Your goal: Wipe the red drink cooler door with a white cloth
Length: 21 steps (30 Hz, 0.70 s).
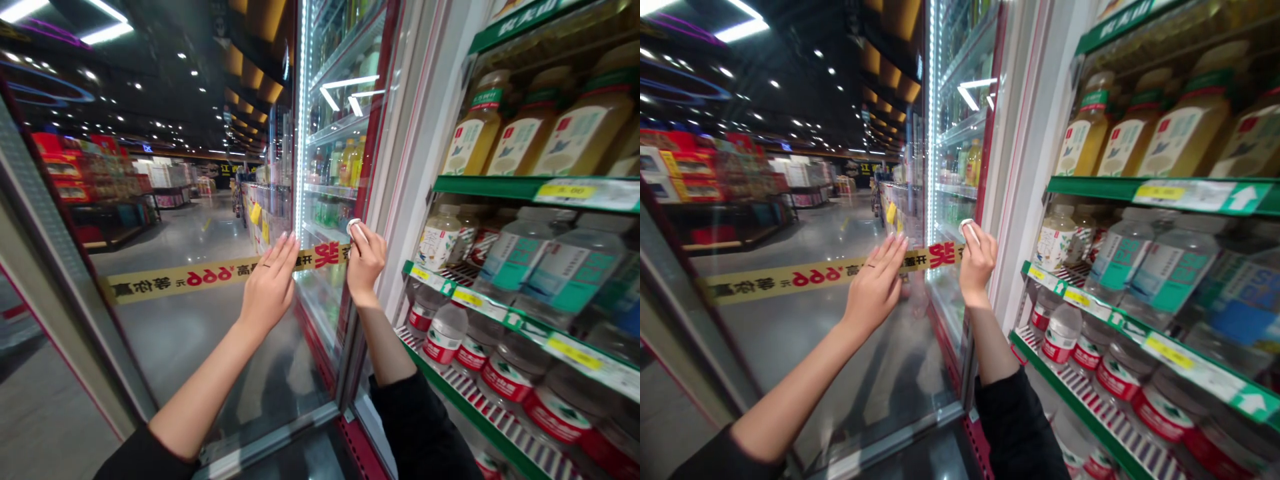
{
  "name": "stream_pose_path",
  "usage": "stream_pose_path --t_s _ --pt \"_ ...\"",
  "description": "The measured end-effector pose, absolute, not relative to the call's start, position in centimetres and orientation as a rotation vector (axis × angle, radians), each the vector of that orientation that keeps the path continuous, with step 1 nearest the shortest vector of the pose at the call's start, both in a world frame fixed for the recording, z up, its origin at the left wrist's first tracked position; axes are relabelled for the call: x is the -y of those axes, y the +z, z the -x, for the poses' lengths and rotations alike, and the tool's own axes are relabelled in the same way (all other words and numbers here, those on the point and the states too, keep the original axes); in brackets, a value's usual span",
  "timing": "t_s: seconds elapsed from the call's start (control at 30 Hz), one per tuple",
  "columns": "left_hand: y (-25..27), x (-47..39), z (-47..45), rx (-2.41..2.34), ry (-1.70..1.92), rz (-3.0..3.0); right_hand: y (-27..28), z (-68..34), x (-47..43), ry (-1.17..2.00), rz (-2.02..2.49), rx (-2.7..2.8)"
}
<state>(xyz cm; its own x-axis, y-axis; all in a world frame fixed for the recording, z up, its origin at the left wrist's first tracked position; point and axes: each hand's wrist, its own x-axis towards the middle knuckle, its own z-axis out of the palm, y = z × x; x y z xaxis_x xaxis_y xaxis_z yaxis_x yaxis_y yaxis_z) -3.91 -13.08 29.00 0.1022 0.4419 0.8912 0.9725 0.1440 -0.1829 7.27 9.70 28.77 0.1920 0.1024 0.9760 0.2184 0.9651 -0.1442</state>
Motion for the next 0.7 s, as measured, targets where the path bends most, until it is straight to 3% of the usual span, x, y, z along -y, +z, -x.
stream_pose_path --t_s 0.33,0.5,0.7 --pt "28.6 11.7 2.6 1.437 -0.693 1.619 26.4 -9.7 -10.7 -0.279 0.444 1.485" --pt "28.1 11.2 2.2 1.457 -0.688 1.658 28.0 -9.9 -11.5 -0.238 0.418 1.515" --pt "26.2 12.1 2.1 1.456 -0.721 1.655 24.8 -10.9 -11.0 -0.244 0.477 1.577"
